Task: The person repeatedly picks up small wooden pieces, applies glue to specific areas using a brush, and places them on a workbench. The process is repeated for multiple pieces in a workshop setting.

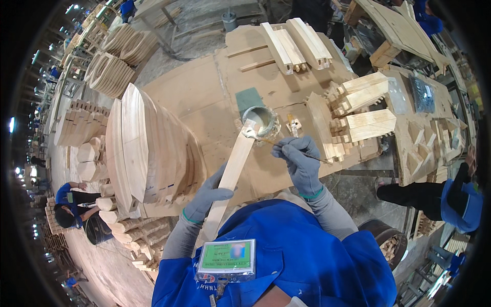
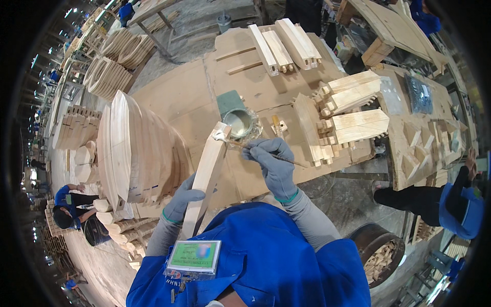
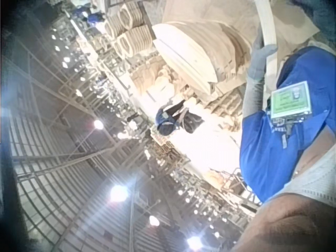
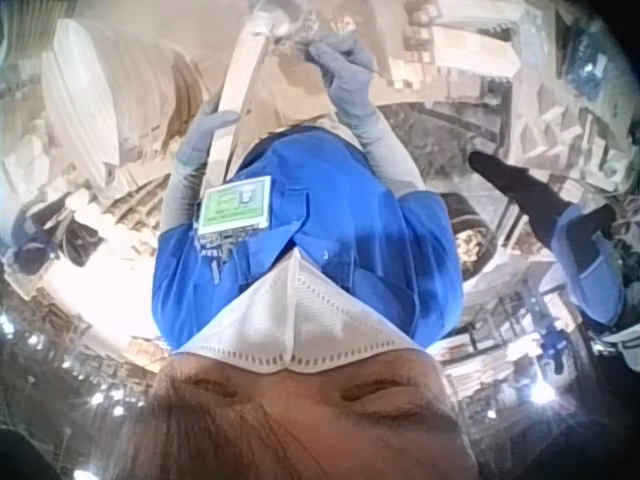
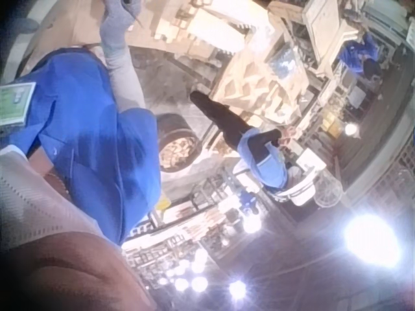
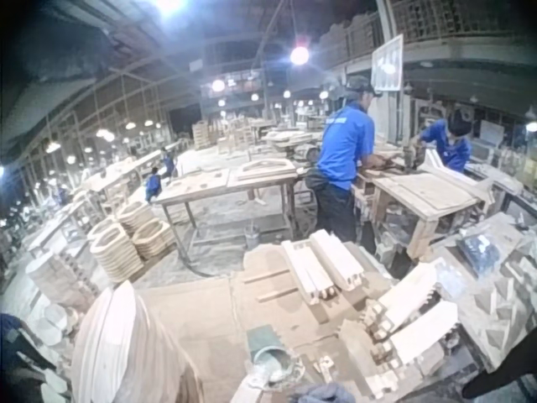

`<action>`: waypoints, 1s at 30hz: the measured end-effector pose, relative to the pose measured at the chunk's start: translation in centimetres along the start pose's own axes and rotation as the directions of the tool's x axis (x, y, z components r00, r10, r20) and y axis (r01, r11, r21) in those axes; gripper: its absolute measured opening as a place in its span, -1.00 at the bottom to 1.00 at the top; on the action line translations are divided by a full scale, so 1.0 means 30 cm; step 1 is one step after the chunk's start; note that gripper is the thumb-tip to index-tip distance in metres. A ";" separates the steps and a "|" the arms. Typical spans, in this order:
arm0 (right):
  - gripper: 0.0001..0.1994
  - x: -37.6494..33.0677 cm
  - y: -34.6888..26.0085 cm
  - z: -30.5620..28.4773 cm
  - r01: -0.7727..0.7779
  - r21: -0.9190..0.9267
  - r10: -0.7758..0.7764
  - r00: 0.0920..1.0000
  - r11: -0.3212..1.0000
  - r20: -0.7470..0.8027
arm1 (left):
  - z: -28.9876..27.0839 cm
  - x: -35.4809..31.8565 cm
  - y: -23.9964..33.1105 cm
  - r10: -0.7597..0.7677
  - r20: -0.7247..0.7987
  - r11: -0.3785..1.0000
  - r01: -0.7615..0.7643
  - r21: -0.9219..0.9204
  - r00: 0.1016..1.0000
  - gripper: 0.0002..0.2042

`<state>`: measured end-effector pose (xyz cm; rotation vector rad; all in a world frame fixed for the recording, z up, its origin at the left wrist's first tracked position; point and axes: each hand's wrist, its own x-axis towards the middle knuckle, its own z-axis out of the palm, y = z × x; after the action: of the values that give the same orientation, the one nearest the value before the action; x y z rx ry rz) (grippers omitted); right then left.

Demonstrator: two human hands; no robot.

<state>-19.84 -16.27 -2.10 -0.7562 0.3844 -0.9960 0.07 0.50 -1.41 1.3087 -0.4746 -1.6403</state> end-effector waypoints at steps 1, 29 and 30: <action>-0.94 -0.006 -0.005 -0.003 -0.030 0.011 0.029 0.999 0.999 0.042 | -0.002 -0.004 0.000 0.000 0.001 1.000 0.000 0.008 1.000 -0.04; -0.85 0.299 -0.330 0.284 0.177 -0.824 0.455 0.762 0.538 0.461 | 0.008 -0.078 0.064 0.074 0.005 0.988 -0.074 0.133 0.997 0.03; -0.85 0.290 -0.333 0.303 0.245 -0.826 0.457 0.736 0.509 0.500 | 0.009 -0.082 0.060 0.076 -0.008 0.986 -0.074 0.149 0.997 0.02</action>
<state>-15.98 -23.42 11.75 -1.9446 0.2581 -0.2363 0.56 1.65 1.38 1.3929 -0.6406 -1.5574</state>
